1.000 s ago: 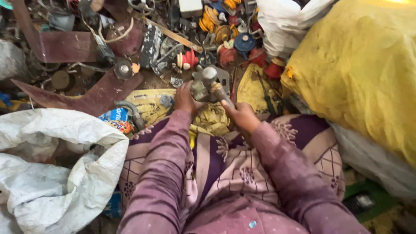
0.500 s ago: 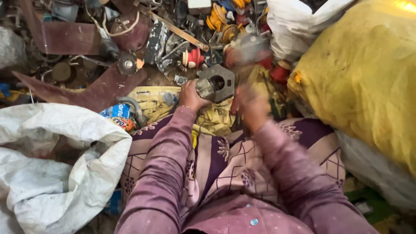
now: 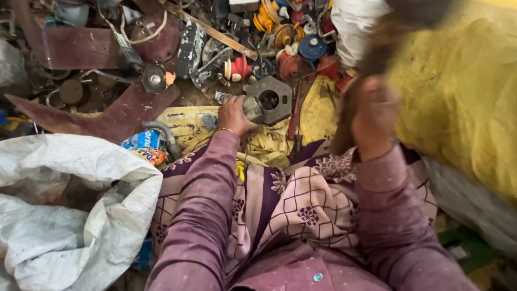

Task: The person sits on the floor and uses a hammer and screwdriver to break apart a metal component. They repeatedly strike the part, pry it open, and separate pieces, placing them into a nearby white sack.

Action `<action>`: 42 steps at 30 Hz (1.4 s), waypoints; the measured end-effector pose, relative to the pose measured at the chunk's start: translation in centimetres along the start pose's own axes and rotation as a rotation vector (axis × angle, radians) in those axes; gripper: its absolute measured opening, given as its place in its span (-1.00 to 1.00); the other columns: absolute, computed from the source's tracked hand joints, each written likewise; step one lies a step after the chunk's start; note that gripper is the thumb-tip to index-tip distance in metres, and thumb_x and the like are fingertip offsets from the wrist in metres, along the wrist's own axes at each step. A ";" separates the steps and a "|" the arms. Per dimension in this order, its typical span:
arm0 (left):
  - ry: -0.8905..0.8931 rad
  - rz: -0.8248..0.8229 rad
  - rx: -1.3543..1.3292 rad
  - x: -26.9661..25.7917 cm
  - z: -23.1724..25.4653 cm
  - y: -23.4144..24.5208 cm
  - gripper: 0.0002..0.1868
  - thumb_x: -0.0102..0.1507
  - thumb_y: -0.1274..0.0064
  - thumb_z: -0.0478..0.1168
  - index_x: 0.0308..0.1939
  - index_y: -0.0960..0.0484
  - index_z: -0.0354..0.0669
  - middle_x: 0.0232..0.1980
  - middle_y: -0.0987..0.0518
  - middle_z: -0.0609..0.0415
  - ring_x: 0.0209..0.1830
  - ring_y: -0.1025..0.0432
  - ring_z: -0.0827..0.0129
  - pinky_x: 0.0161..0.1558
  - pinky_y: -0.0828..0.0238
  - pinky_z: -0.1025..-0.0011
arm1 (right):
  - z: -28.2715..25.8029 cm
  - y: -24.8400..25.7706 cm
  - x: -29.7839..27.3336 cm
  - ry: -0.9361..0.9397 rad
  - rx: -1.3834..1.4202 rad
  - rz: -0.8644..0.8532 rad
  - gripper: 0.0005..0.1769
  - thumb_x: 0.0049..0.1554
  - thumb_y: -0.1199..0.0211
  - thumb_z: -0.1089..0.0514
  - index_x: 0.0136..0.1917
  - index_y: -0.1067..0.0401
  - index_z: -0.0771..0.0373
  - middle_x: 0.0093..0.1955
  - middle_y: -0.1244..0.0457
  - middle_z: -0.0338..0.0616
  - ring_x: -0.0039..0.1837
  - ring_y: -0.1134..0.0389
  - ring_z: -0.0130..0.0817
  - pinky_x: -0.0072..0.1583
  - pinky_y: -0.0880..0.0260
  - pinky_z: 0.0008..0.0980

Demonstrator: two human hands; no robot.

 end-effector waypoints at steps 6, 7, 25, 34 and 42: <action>-0.068 0.084 -0.016 0.2 -1.9 -1.5 -0.03 -0.34 -0.58 0.05 0.11 -0.59 -0.18 0.05 -0.57 -0.08 0.14 -0.40 -0.04 0.19 -0.37 0.12 | 5.9 -2.9 -0.3 0.022 -0.145 0.109 -0.48 0.37 -0.08 -0.24 -0.08 -0.42 0.28 -0.33 -0.26 -0.16 -0.38 -0.28 -0.35 -0.31 -0.32 -0.34; -0.094 0.101 -0.031 -0.2 -2.1 -1.7 -0.13 -0.21 -0.55 0.02 0.14 -0.60 -0.13 0.08 -0.58 -0.04 0.19 -0.40 -0.02 0.23 -0.38 0.14 | 8.2 -3.9 -1.2 -0.063 -0.277 0.061 -0.46 0.36 -0.08 -0.26 -0.09 -0.42 0.29 -0.34 -0.26 -0.16 -0.39 -0.28 -0.34 -0.32 -0.32 -0.32; -0.201 0.123 -0.156 0.5 1.9 -0.4 -0.18 -0.14 -0.52 -0.02 0.20 -0.63 -0.08 0.29 -0.49 -0.20 0.25 -0.35 -0.05 0.27 -0.29 0.12 | 19.6 5.0 -6.1 -0.653 -1.138 -0.345 -0.29 0.03 -0.40 -0.37 -0.16 -0.57 0.42 -0.18 -0.41 0.24 -0.10 -0.48 0.07 0.00 -0.46 -0.09; -0.109 0.305 -0.284 -0.1 -0.5 -2.3 -0.42 0.13 -0.41 -0.04 0.10 -0.64 -0.34 0.12 -0.61 -0.29 0.13 -0.52 -0.14 0.19 -0.43 0.12 | 21.5 2.7 -5.4 -0.720 -1.300 -0.584 -0.30 -0.03 -0.43 -0.34 0.01 -0.59 0.36 0.06 -0.40 0.22 0.14 -0.45 0.10 0.19 -0.43 -0.07; -0.248 0.152 0.192 1.2 0.0 -2.8 -0.61 0.36 -0.13 -0.11 0.15 -0.60 -0.33 -0.02 -0.65 -0.30 -0.11 -0.55 -0.08 -0.13 -0.53 0.10 | 19.7 2.0 -4.6 -0.718 -1.288 -0.663 -0.26 0.02 -0.40 -0.35 -0.01 -0.58 0.45 0.05 -0.38 0.28 0.17 -0.43 0.14 0.22 -0.41 -0.09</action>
Point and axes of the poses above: each hand's wrist, its own x-axis towards the middle knuckle, its own y-axis out of the back of the hand, z = x × y, the point moved 2 cm from there along x, towards the middle knuckle
